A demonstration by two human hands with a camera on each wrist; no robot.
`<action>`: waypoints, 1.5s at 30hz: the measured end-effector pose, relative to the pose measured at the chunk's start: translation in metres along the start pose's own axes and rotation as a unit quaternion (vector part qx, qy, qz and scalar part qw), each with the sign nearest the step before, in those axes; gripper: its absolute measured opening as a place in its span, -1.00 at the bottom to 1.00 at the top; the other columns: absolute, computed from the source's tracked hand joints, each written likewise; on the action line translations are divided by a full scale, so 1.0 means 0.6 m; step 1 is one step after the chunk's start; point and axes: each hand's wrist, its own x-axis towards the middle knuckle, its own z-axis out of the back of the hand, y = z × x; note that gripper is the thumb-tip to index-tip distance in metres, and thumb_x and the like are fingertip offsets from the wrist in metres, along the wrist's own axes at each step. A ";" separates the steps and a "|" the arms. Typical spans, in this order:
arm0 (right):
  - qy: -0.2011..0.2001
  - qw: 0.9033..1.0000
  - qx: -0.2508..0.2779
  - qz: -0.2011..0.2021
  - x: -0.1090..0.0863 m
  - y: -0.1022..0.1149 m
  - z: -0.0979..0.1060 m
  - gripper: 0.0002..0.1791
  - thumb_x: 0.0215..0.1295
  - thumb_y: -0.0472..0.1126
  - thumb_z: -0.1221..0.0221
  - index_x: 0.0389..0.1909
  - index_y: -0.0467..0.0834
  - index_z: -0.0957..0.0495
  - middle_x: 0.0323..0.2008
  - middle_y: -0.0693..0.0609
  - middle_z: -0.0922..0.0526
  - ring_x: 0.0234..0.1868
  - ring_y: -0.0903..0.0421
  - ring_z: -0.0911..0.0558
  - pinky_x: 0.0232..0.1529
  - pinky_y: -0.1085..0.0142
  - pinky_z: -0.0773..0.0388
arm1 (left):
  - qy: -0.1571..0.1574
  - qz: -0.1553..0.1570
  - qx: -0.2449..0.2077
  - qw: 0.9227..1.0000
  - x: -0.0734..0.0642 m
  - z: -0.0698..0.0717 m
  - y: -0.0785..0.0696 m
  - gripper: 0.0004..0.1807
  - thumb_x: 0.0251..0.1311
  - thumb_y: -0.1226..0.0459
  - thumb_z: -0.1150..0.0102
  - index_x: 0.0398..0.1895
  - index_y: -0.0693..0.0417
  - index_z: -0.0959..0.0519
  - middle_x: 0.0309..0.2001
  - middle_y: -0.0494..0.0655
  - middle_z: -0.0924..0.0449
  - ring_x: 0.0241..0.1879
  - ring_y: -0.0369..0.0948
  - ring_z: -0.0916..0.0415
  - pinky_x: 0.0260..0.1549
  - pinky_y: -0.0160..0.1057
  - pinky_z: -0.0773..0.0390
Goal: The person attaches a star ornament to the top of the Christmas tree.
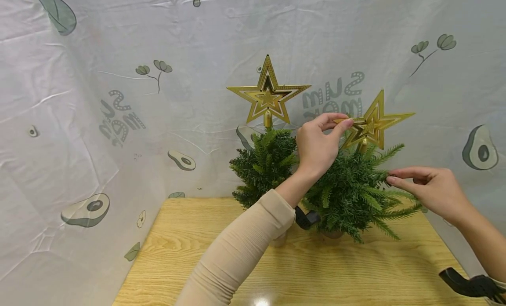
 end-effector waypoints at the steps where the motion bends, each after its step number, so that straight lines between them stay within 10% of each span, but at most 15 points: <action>1: -0.001 1.000 0.000 0.000 0.000 0.000 0.000 -0.65 0.40 0.00 -0.38 0.04 -0.14 -0.76 -0.69 0.02 -0.28 -0.63 0.02 -0.24 -0.58 0.17 -0.16 | 0.000 -0.001 0.001 1.000 0.000 0.000 0.001 -0.79 0.33 0.11 -0.40 -0.08 -0.02 -0.79 -0.24 -0.26 -0.81 -0.66 -0.45 -0.43 -0.73 -0.42 -0.17; 32: -0.003 1.000 -0.009 -0.006 0.000 0.004 0.002 -0.63 0.41 0.02 -0.37 0.04 -0.15 -0.75 -0.69 0.01 -0.30 -0.63 0.02 -0.24 -0.59 0.17 -0.16 | 0.036 -0.033 0.053 0.997 -0.001 0.000 0.018 -0.84 0.37 0.14 -0.36 -0.10 -0.05 -0.81 -0.28 -0.29 -0.81 -0.88 -0.29 0.02 -0.81 -0.40 0.01; 45: -0.015 1.000 -0.005 -0.011 -0.004 0.010 0.002 -0.63 0.40 0.03 -0.37 0.04 -0.14 -0.75 -0.67 0.02 -0.28 -0.62 0.03 -0.21 -0.59 0.17 -0.14 | 0.065 -0.019 0.026 0.997 -0.005 0.009 0.017 -0.82 0.39 0.14 -0.35 -0.07 -0.04 -0.80 -0.24 -0.26 -0.80 -0.72 -0.40 -0.44 -0.70 -0.42 -0.21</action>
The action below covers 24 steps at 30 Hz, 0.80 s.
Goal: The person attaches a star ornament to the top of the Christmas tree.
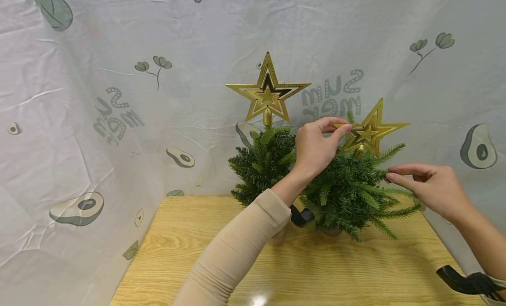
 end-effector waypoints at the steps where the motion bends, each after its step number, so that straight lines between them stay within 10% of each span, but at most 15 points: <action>1: -0.005 1.000 0.002 0.002 0.000 0.001 0.000 -0.64 0.40 0.02 -0.38 0.03 -0.13 -0.76 -0.67 0.02 -0.29 -0.61 0.03 -0.21 -0.58 0.18 -0.14 | 0.002 0.001 0.001 1.000 0.000 0.000 0.000 -0.82 0.39 0.13 -0.35 -0.06 -0.05 -0.80 -0.23 -0.26 -0.80 -0.69 -0.42 -0.48 -0.69 -0.42 -0.25; 13: -0.042 0.999 -0.007 0.021 -0.002 0.005 -0.002 -0.69 0.40 -0.02 -0.39 -0.03 -0.16 -0.77 -0.69 -0.01 -0.30 -0.64 0.03 -0.21 -0.59 0.20 -0.14 | -0.015 -0.042 -0.037 0.998 0.004 0.008 -0.007 -0.78 0.44 0.15 -0.30 0.01 0.02 -0.78 -0.10 -0.26 -0.77 -0.18 -0.61 -0.56 -0.36 -0.49 -0.48; 20: -0.045 0.999 -0.011 0.005 -0.005 0.000 0.004 -0.71 0.41 0.01 -0.37 -0.04 -0.10 -0.77 -0.64 0.00 -0.50 -0.64 0.05 -0.23 -0.59 0.21 -0.16 | -0.023 -0.089 -0.050 0.994 -0.003 0.018 -0.030 -0.78 0.45 0.18 -0.30 0.02 0.04 -0.77 -0.09 -0.26 -0.78 -0.78 -0.37 -0.17 -0.73 -0.37 -0.19; 24: -0.053 0.999 0.001 0.002 -0.009 -0.001 0.010 -0.76 0.41 -0.03 -0.37 -0.05 -0.06 -0.77 -0.59 0.09 -0.58 -0.64 0.06 -0.24 -0.59 0.22 -0.18 | -0.003 -0.129 -0.044 0.991 -0.018 0.038 -0.051 -0.81 0.42 0.21 -0.33 -0.02 0.04 -0.79 -0.13 -0.25 -0.79 -0.79 -0.29 -0.03 -0.72 -0.35 -0.14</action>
